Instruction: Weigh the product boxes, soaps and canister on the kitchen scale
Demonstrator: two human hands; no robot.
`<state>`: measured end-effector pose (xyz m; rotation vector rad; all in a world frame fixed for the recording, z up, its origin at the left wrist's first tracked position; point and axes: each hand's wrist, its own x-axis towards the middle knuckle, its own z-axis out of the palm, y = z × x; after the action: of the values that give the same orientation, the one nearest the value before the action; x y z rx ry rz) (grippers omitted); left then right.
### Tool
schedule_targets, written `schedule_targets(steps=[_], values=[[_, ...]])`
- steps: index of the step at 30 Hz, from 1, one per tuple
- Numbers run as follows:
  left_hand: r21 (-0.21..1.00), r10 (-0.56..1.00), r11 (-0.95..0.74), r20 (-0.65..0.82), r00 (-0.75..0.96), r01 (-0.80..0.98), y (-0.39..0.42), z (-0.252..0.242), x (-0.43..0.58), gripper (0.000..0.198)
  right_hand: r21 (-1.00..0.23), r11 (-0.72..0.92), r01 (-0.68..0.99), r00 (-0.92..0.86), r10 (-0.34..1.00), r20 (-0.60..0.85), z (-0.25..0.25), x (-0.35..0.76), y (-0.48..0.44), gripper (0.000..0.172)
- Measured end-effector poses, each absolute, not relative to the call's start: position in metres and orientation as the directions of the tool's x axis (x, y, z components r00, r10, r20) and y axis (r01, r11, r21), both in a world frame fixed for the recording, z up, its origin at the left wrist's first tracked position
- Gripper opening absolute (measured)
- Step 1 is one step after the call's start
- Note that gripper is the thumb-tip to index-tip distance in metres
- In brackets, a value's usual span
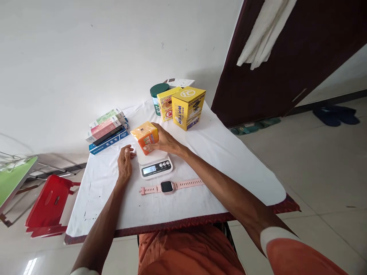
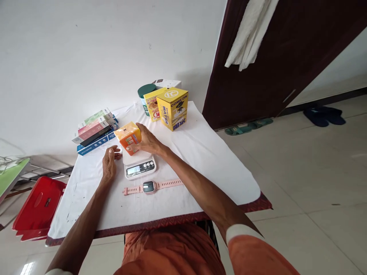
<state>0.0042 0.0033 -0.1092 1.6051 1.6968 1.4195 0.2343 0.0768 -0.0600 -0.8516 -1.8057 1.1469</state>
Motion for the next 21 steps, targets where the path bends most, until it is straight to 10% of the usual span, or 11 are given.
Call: schedule_targets(steps=[7, 21], values=[[0.852, 0.901, -0.177, 0.341, -0.267, 0.493, 0.006, -0.112, 0.002, 0.071, -0.911, 0.393, 0.122, -0.446, 0.842, 0.303, -0.058, 0.241, 0.083, 0.061], [0.836, 0.919, -0.188, 0.335, -0.208, 0.516, 0.001, -0.107, 0.006, 0.067, -0.884, 0.159, 0.439, 0.257, 0.921, 0.293, -0.082, 0.368, 0.044, 0.069]])
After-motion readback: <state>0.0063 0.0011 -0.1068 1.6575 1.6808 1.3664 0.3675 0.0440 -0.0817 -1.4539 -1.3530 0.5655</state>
